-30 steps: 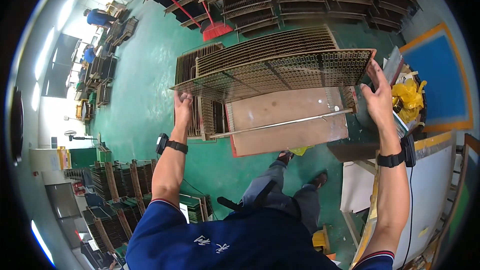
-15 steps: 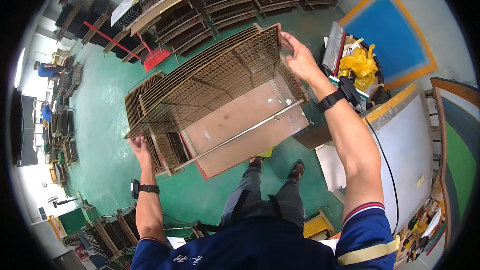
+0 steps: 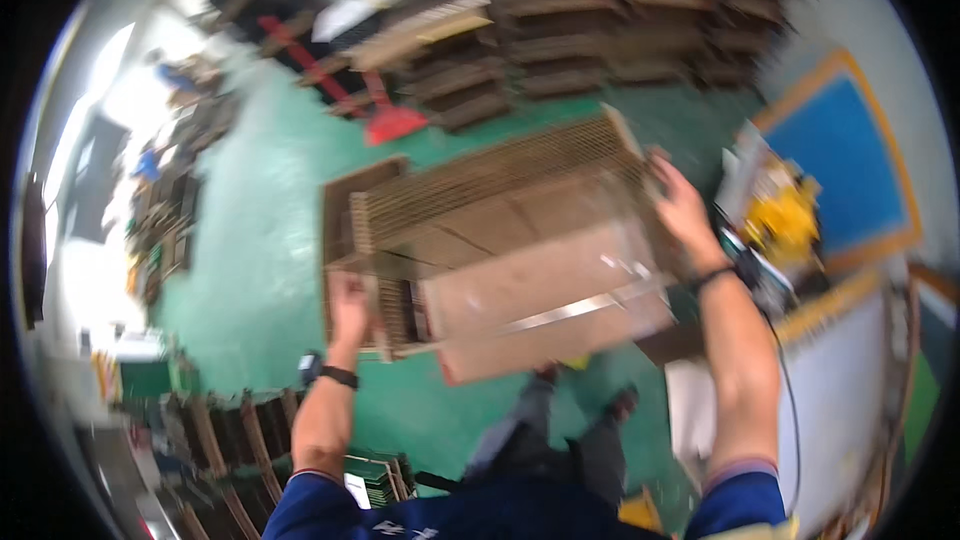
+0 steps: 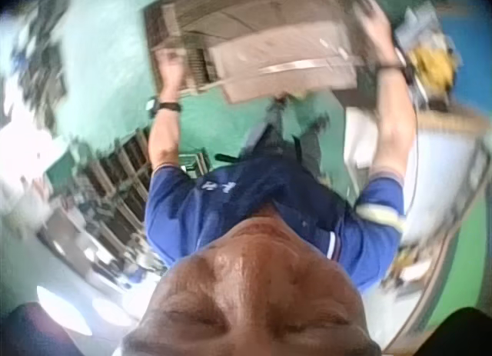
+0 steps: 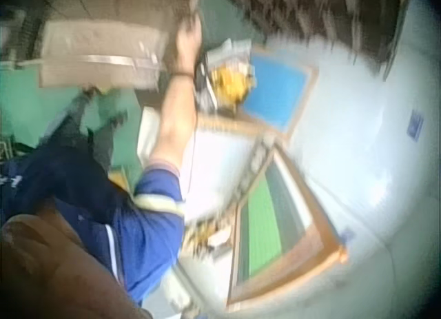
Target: Performing manual screen printing on sheets with another worker assisting.
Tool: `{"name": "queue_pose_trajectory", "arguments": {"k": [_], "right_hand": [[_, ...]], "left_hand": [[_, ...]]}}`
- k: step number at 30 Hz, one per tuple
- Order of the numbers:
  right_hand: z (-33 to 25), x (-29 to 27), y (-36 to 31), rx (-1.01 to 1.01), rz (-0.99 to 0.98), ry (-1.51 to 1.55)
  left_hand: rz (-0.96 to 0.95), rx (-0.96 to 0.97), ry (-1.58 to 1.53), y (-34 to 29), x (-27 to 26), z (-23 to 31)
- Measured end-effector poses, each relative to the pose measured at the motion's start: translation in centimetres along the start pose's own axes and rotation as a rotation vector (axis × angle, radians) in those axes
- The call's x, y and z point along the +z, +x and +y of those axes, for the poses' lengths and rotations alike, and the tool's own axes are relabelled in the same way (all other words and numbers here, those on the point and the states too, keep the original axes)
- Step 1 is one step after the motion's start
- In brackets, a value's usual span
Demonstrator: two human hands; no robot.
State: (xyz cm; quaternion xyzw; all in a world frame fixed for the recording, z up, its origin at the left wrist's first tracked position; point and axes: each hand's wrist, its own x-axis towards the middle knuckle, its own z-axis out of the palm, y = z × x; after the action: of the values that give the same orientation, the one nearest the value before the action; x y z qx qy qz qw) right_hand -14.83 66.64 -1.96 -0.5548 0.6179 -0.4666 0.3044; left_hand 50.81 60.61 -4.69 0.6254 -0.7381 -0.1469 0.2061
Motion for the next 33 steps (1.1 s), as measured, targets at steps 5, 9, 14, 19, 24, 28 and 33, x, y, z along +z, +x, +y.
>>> {"name": "queue_pose_trajectory", "arguments": {"k": [5,9,14,19,24,28,33], "right_hand": [[2.3,-4.2,-8.0,0.17,0.342,0.07],[-7.0,-2.9,-15.5,0.225,0.26,0.111],[-15.6,1.5,-26.9,0.534,0.447,0.196],[-20.8,6.0,-44.3,0.735,0.715,0.041],[-25.0,12.9,-59.4,1.01,0.982,-0.162],[-25.6,17.9,-67.2,1.059,1.2,-0.107],[-25.6,22.8,-75.9,1.24,1.331,-0.102]], "left_hand": [[0.155,-0.258,-0.677,-2.5,1.9,5.4],[-0.481,-0.133,-0.831,-4.4,4.6,11.6],[-0.971,0.38,-0.382,-3.4,10.0,26.0],[-1.187,0.391,-0.239,-3.9,21.0,37.9],[-1.547,-0.596,-0.635,-5.2,23.1,37.9],[-1.432,-0.59,-0.527,-0.2,23.9,37.6],[-1.121,-0.739,-0.636,0.9,28.9,37.1]]}}
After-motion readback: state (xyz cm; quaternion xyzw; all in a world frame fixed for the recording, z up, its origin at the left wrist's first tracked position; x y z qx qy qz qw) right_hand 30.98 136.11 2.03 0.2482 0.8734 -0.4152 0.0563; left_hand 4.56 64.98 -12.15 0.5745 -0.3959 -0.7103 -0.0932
